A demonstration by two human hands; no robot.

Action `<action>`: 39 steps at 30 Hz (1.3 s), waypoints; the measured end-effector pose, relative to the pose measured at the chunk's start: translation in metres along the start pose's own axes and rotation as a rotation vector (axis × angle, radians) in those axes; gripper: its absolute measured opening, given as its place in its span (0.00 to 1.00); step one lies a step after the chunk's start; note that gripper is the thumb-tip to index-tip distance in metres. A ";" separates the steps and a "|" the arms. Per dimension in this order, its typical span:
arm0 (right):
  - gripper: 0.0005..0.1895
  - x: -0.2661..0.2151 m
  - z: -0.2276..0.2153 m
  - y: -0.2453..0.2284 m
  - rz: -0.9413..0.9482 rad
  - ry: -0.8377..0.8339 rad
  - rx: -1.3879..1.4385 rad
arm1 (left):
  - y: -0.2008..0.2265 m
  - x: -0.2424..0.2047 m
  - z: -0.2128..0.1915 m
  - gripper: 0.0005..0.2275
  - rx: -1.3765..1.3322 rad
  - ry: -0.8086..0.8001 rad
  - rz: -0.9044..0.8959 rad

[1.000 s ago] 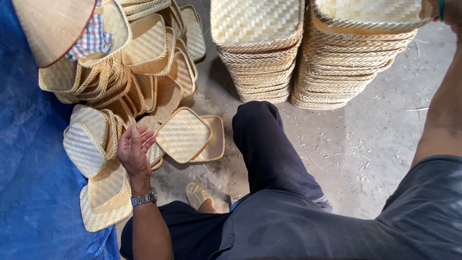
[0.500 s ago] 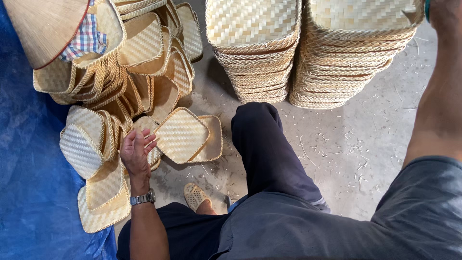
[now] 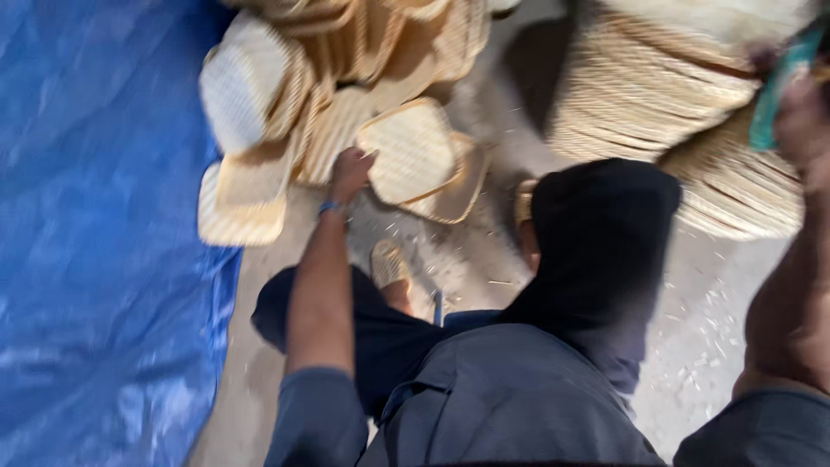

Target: The person sits on the floor and uses green-handled scissors to trim loose fibers and uneven edges from the rims of woven baskets. They pick up each basket from a pile, rotate it to access different sides, and cut the protruding material before placing the finished item into a separate stack.

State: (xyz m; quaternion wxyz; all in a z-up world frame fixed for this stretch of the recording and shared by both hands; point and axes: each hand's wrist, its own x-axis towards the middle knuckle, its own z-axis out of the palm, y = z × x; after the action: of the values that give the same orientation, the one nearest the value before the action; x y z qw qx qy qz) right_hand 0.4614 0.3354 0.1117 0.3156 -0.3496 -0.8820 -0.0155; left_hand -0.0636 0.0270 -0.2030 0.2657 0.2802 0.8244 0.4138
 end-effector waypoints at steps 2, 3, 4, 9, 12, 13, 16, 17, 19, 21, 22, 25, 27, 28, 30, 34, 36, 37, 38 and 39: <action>0.19 0.016 0.010 -0.057 -0.190 -0.109 0.102 | -0.030 -0.006 0.016 0.17 0.042 0.095 -0.038; 0.20 0.023 0.018 -0.081 -0.280 -0.167 0.136 | -0.044 -0.011 0.022 0.20 0.097 0.118 -0.067; 0.20 0.029 0.028 -0.105 -0.364 -0.203 0.161 | -0.056 -0.017 0.031 0.20 0.096 0.160 -0.078; 0.26 0.045 0.098 -0.166 -0.505 -0.591 0.064 | -0.091 -0.031 0.079 0.24 0.131 0.371 -0.242; 0.27 0.039 0.123 -0.174 -0.455 -0.900 -0.064 | -0.100 -0.022 0.088 0.33 0.118 0.382 -0.352; 0.24 0.039 0.129 -0.176 -0.443 -0.943 -0.066 | -0.102 -0.018 0.091 0.35 0.099 0.367 -0.371; 0.20 0.037 0.139 -0.182 -0.396 -1.071 -0.051 | -0.107 -0.011 0.091 0.40 -0.099 0.242 -0.418; 0.20 0.037 0.140 -0.184 -0.378 -1.111 -0.041 | -0.107 -0.006 0.091 0.41 -0.116 0.214 -0.466; 0.21 0.039 0.142 -0.187 -0.431 -1.066 -0.014 | -0.106 0.001 0.094 0.43 -0.152 0.154 -0.565; 0.21 0.040 0.145 -0.188 -0.454 -1.063 -0.024 | -0.105 0.006 0.102 0.43 -0.045 0.231 -0.462; 0.22 0.041 0.146 -0.189 -0.450 -1.084 -0.049 | -0.104 0.008 0.106 0.43 0.008 0.269 -0.408; 0.21 0.041 0.147 -0.190 -0.464 -1.064 -0.052 | -0.107 0.006 0.116 0.23 0.074 0.120 -0.529; 0.22 0.040 0.149 -0.191 -0.479 -1.046 -0.045 | -0.104 0.005 0.130 0.15 -0.303 0.266 -0.544; 0.22 0.040 0.151 -0.191 -0.484 -1.045 -0.047 | -0.103 0.005 0.134 0.11 -0.489 0.340 -0.546; 0.23 0.039 0.153 -0.191 -0.479 -1.038 -0.034 | -0.099 0.007 0.132 0.10 -0.431 0.344 -0.474; 0.25 0.040 0.158 -0.186 -0.397 -1.015 -0.028 | -0.085 0.011 0.108 0.12 -0.341 0.409 -0.212; 0.26 0.040 0.163 -0.182 -0.396 -0.900 -0.006 | -0.064 0.019 0.096 0.10 -0.741 0.415 -0.168; 0.26 0.039 0.166 -0.180 -0.424 -0.790 0.026 | -0.054 0.021 0.089 0.09 -0.917 0.410 -0.166; 0.27 0.039 0.169 -0.179 -0.449 -0.679 0.058 | -0.042 0.021 0.080 0.08 -1.037 0.414 -0.189; 0.27 0.040 0.172 -0.179 -0.392 -0.666 0.101 | -0.025 0.019 0.068 0.07 -1.143 0.414 -0.199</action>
State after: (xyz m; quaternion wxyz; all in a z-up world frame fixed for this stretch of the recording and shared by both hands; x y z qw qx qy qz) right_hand 0.2327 0.2671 0.0311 0.0200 -0.1446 -0.9859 0.0821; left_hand -0.0376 0.0635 -0.2628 0.2458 -0.0711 0.5289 0.8092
